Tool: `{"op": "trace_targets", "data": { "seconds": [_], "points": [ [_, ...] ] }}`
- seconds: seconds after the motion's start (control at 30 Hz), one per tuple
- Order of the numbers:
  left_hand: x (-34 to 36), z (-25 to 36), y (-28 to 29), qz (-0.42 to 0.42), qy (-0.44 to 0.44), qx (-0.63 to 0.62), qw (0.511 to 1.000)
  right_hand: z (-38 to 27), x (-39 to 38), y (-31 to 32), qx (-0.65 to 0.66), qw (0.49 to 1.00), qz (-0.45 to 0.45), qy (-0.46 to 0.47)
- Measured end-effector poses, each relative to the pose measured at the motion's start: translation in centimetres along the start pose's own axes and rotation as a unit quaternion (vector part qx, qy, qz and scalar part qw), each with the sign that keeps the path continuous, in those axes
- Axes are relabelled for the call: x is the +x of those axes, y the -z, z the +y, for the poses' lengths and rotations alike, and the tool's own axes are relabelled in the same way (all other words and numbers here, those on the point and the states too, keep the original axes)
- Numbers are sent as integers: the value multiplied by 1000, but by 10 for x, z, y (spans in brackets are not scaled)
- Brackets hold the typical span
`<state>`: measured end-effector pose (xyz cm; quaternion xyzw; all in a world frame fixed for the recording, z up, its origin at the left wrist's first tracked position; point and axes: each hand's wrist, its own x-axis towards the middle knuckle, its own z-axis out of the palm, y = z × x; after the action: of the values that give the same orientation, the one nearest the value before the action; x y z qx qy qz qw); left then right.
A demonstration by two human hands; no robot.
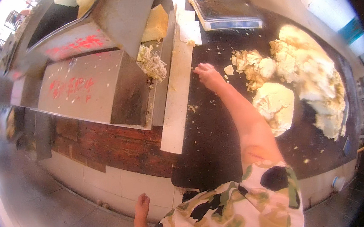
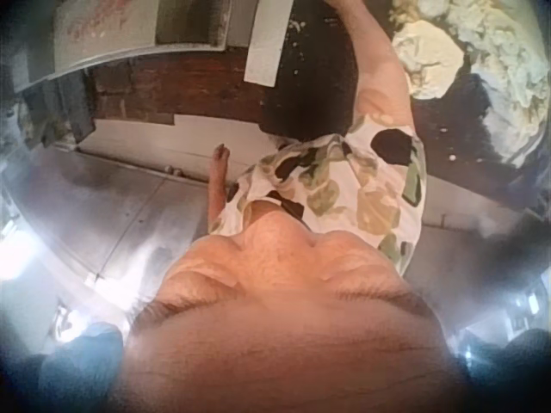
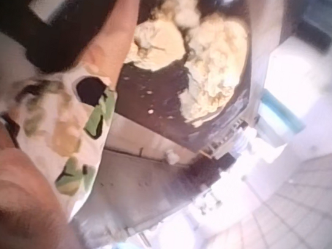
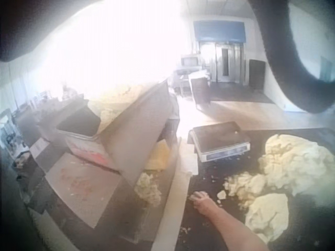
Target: The person kneads a large mass of dough on a table, using a scraper to cut and fold it. They then shape smaller portions of the dough into balls and place them into a metal tray containing a brown granular mixture. The person repeats this process of shaping and placing dough balls into the tray.
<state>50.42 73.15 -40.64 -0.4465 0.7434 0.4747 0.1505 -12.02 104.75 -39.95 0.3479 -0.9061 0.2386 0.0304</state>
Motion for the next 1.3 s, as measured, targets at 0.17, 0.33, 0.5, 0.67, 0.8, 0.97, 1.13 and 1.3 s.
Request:
{"op": "trace_targets", "data": {
  "seconds": [0.17, 0.33, 0.5, 0.67, 0.8, 0.97, 1.13, 1.3],
  "points": [
    [10, 44, -7, -37, 50, 73, 995, 6, -19, 20, 43, 991, 109, -70],
    [43, 94, -51, -19, -89, 4, 996, 24, -50, 39, -101, 970, 141, -172],
    [73, 230, -88, 9, -214, -28, 976, 47, -49, 18, -93, 958, 154, -224],
    [89, 237, -89, 18, -255, -9, 967, 64, 21, 13, 171, 931, 282, -154],
    [74, 210, -74, 3, -189, 49, 981, 42, 100, 12, 142, 948, 254, -132],
    [40, 139, -51, 38, -130, 91, 987, -3, 153, 11, 9, 964, 33, -264],
    [9, 74, -22, 89, -62, 101, 989, 22, 163, -2, 51, 960, 64, -268],
    [4, 46, 5, 81, -14, 160, 984, 35, 140, 15, 535, 727, 283, -324]
  ]
}}
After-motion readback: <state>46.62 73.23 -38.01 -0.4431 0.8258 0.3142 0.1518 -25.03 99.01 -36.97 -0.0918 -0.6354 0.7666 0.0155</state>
